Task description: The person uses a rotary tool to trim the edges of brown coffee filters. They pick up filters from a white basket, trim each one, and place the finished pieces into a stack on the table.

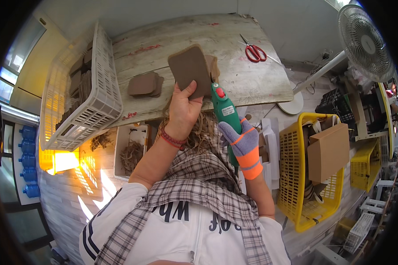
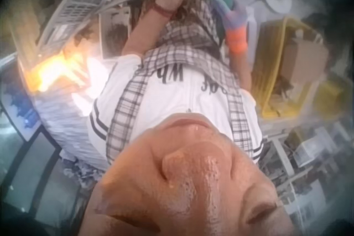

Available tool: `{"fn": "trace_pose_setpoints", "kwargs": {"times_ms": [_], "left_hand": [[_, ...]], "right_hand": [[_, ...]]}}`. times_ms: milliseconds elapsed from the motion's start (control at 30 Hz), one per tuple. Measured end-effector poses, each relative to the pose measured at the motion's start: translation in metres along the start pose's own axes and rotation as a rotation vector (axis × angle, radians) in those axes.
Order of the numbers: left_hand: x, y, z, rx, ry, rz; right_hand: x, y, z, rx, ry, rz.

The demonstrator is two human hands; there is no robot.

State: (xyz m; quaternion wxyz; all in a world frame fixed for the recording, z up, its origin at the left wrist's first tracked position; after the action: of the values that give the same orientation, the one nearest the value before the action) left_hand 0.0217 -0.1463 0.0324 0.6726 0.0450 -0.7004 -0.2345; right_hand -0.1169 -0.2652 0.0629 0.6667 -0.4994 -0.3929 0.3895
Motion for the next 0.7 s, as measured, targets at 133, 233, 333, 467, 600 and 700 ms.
{"fn": "trace_pose_setpoints", "kwargs": {"times_ms": [133,233,333,467,600,700], "left_hand": [[0.003,-0.007,0.013,-0.042,-0.013,-0.056],[0.000,-0.013,0.020,-0.090,-0.018,-0.086],[-0.010,-0.018,0.025,-0.122,-0.051,-0.128],[-0.018,-0.011,0.026,-0.125,-0.103,-0.183],[-0.032,0.018,0.021,-0.101,-0.144,-0.463],[-0.035,0.047,0.015,-0.154,-0.220,-0.694]], "right_hand": [[-0.004,-0.001,-0.004,0.000,0.013,0.004],[-0.005,-0.006,-0.006,-0.003,0.023,0.008],[-0.005,-0.011,-0.006,0.004,0.017,-0.020],[-0.007,-0.017,-0.004,0.005,-0.002,-0.012],[-0.018,-0.019,0.002,0.039,-0.062,0.078],[-0.024,-0.017,0.012,0.122,-0.123,0.082]]}}
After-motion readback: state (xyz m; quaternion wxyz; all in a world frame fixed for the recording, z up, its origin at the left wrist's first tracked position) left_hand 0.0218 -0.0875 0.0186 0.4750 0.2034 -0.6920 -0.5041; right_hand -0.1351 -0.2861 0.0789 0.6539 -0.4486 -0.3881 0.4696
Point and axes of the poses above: each hand's wrist, its own z-axis away from the middle knuckle, its own x-axis out of the palm, y = z × x, the point moved 5 cm from there along -z, towards the middle knuckle, and after that the axes turned 7 degrees about -z, right-handed, at the moved point
